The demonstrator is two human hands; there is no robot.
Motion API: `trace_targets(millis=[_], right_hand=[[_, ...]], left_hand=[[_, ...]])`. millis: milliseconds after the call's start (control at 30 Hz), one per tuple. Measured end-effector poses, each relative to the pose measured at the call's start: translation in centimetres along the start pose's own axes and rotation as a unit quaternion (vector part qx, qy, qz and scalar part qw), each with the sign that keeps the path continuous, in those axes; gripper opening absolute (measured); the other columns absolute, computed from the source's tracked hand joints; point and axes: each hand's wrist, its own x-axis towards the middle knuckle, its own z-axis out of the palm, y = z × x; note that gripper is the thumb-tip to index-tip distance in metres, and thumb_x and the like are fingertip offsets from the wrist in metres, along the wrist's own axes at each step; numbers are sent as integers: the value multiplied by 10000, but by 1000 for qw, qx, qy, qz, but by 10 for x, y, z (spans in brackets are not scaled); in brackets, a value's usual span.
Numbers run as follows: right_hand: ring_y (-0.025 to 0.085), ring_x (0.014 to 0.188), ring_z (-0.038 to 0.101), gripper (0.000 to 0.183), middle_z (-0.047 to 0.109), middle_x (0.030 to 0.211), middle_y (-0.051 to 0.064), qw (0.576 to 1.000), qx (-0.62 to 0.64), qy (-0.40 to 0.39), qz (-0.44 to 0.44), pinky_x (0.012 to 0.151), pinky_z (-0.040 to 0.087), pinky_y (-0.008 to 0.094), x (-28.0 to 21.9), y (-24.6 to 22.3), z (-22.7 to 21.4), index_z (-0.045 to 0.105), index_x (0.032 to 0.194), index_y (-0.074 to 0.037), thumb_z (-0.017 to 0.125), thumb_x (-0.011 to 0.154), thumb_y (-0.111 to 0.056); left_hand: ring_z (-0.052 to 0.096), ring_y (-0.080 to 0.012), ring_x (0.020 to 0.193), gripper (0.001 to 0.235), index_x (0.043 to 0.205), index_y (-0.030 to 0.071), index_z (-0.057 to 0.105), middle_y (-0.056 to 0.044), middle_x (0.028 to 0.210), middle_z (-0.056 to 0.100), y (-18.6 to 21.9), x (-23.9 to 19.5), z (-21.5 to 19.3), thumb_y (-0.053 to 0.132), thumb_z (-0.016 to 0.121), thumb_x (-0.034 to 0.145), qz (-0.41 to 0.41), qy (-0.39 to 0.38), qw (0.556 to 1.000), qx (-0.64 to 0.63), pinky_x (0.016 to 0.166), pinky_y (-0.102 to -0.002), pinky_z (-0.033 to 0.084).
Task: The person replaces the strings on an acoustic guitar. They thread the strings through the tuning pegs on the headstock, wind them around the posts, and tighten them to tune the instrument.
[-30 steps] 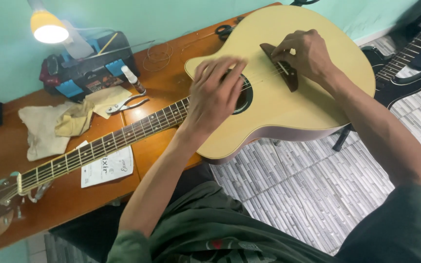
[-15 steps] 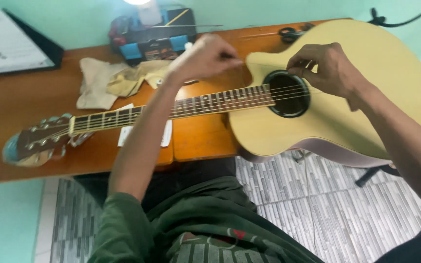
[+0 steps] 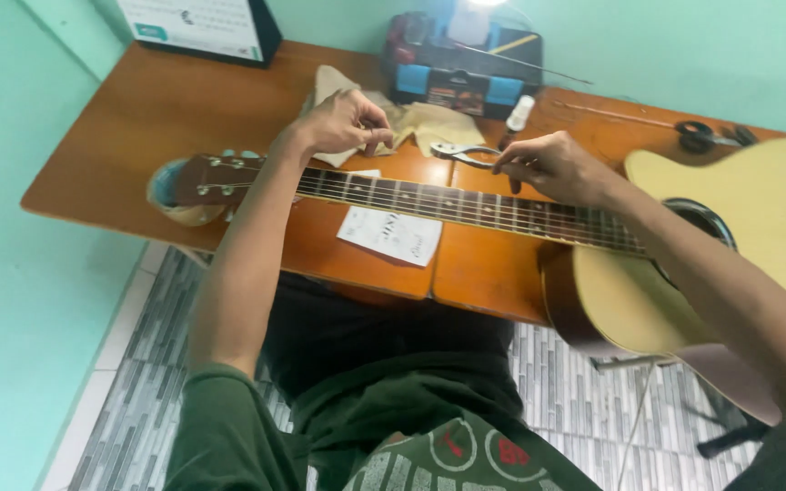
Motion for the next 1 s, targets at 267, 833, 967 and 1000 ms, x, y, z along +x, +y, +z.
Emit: trace_targets(millis=[267, 833, 967, 1000], right_hand=[[148, 645, 701, 244, 734, 684, 21, 996, -10, 33, -88, 782, 591, 335, 107, -54, 48, 745, 1091, -74, 511, 1058, -131], [199, 619, 703, 197, 743, 808, 127, 991, -49, 81, -99, 651, 613, 337, 98, -91, 27, 755, 1186, -12, 579, 1098, -19], [191, 635, 725, 197, 771, 823, 111, 993, -66, 50, -89, 607, 572, 316, 93, -65, 26, 749, 1180, -18, 576, 1099, -65], [200, 673, 752, 197, 776, 825, 106, 992, -69, 40, -94, 661, 607, 331, 90, -59, 27, 746, 1169, -17, 569, 1095, -59]], left_hand=[[644, -77, 653, 130, 958, 102, 817, -4, 759, 762, -44, -85, -63, 159, 715, 1015, 16, 159, 987, 21, 667, -267, 523], [749, -165, 791, 349, 1311, 94, 693, -122, 994, 774, 48, -216, -54, 11, 667, 973, -104, 223, 883, -399, 667, -281, 664], [792, -258, 856, 352, 1258, 1, 682, -200, 1072, 766, 44, -193, -29, 3, 733, 910, -36, 184, 844, -503, 770, -316, 694], [793, -259, 879, 362, 1262, -1, 669, -198, 1076, 760, 46, -188, -23, 31, 740, 909, -24, 172, 846, -505, 806, -330, 693]])
